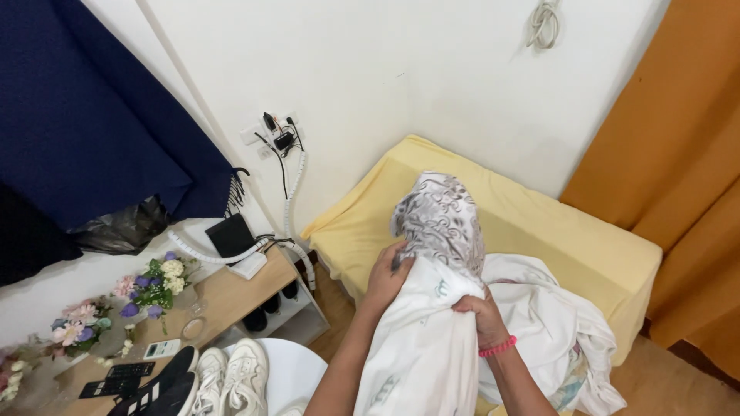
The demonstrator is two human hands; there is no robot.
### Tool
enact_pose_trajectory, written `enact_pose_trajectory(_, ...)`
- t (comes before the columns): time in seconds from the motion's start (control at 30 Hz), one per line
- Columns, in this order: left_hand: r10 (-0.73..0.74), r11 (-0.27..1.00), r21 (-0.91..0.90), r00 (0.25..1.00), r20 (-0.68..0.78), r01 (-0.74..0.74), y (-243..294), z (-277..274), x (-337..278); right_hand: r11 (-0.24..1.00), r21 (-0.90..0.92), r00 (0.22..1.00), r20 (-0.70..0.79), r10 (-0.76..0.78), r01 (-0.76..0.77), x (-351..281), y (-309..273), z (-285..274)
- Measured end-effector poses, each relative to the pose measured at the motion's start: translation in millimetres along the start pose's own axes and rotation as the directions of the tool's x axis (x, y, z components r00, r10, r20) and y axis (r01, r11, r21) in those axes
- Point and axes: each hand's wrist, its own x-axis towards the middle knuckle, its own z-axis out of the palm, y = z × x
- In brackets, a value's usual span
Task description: The person puts a patterned pillowcase onto a white pillow by hand. They repeatedly pull, tuck, and smooth the fabric over the pillow, adjusting the corners and edges to fit the case properly.
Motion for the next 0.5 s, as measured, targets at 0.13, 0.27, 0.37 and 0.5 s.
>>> enact_pose_trajectory(0.13,-0.031,0.999,0.032,0.995,-0.091,0.034,-39.3,7.6,-17.3,0.997,-0.061,0.999,-0.008,0.04,-0.04,-9.7,0.9,15.8)
enact_pose_trajectory(0.27,-0.13,0.983,-0.153,0.976,-0.176,0.103,-21.4,15.8,-41.1,0.976,-0.213,0.994,-0.109,0.022,-0.045,-12.7,9.1,3.3)
enact_pose_trajectory(0.37,-0.217,0.944,-0.29,0.959,-0.181,0.159,-24.6,34.9,-61.7,0.912,-0.411,0.988,-0.142,-0.052,-0.011,-12.5,-1.5,-10.1)
enact_pose_trajectory(0.5,-0.112,0.944,-0.325,0.984,-0.14,0.061,23.8,21.1,-75.6,0.854,-0.518,0.98,-0.189,-0.063,-0.045,-27.7,-16.8,0.6)
